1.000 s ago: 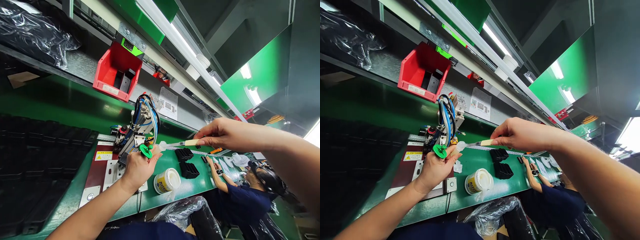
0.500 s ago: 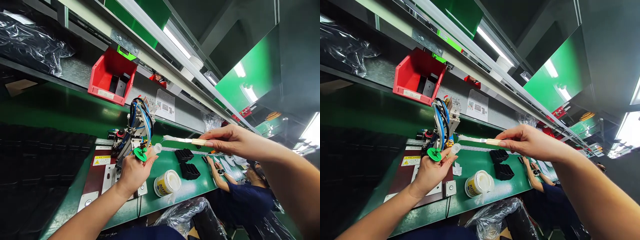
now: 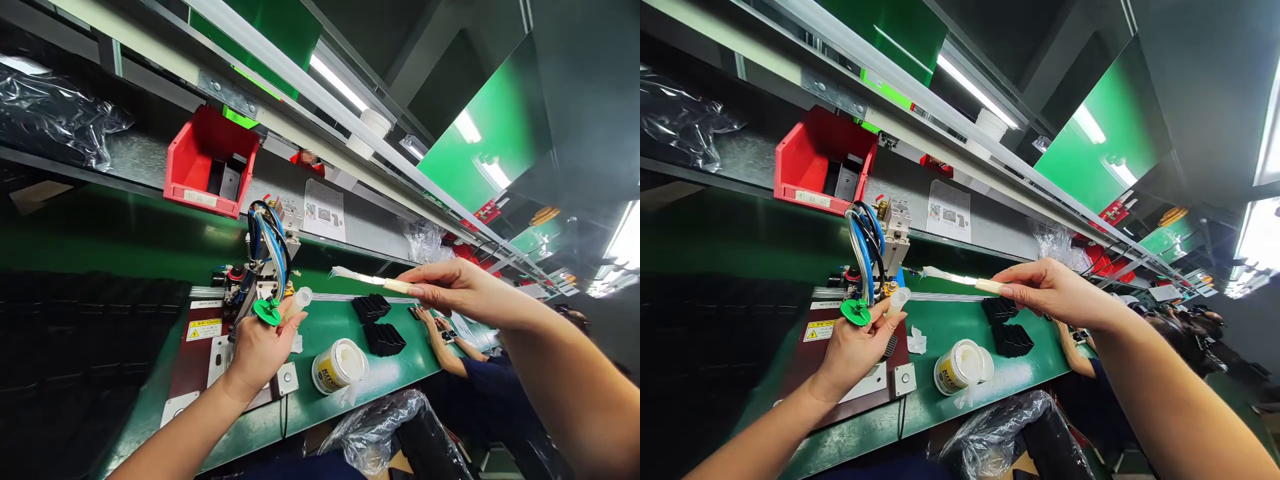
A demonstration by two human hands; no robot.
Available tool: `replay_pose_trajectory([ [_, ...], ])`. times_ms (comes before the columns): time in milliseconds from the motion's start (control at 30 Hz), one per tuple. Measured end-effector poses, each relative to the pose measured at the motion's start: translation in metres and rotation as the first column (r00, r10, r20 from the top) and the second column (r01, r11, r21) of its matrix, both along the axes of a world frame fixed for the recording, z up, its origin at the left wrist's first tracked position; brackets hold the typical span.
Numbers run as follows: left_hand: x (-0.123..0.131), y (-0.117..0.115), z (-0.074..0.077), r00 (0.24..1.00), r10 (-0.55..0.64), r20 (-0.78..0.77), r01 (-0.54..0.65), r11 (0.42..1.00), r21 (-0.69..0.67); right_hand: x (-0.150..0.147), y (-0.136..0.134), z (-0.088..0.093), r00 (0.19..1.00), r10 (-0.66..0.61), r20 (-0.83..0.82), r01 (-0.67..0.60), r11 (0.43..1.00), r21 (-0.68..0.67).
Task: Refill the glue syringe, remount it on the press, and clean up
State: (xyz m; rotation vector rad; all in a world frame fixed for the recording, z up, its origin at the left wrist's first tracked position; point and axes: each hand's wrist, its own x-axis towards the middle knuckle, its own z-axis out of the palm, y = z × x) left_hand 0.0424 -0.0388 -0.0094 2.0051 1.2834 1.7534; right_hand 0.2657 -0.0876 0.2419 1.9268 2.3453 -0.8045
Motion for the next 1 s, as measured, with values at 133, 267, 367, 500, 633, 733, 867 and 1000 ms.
replay_pose_trajectory([
  [133,0.000,-0.001,-0.003,1.000,0.009,0.012,-0.010,1.000,0.015,0.007,-0.007,-0.009,0.981,-0.130,-0.144,0.136,0.990,0.030],
  [267,-0.001,-0.003,-0.004,1.000,-0.017,0.014,0.017,0.999,0.041,0.015,-0.014,-0.022,0.951,-0.183,-0.250,0.207,0.975,0.076],
  [367,-0.002,-0.005,-0.002,0.999,-0.035,-0.013,0.036,0.996,0.085,0.024,-0.018,-0.033,0.923,-0.202,-0.326,0.239,0.968,0.077],
  [500,-0.005,-0.004,0.001,0.998,-0.025,-0.052,0.032,0.991,0.133,0.030,-0.025,-0.048,0.906,-0.197,-0.374,0.226,0.973,0.035],
  [633,-0.009,-0.002,0.005,0.997,0.006,-0.072,0.003,0.991,0.133,0.020,-0.028,-0.053,0.931,-0.181,-0.318,0.200,0.979,0.027],
  [733,-0.010,0.000,0.006,0.996,0.006,-0.091,0.008,0.990,0.144,0.008,-0.024,-0.047,0.969,-0.113,-0.220,0.137,0.986,0.098],
  [867,-0.011,0.001,0.005,0.994,-0.015,-0.104,0.027,0.993,0.113,-0.006,-0.014,-0.034,0.997,-0.013,-0.073,0.025,0.986,0.162],
  [1000,-0.011,0.001,0.003,0.993,-0.051,-0.104,0.058,0.996,0.068,-0.015,-0.006,-0.024,0.999,0.024,0.044,-0.032,0.979,0.202],
])
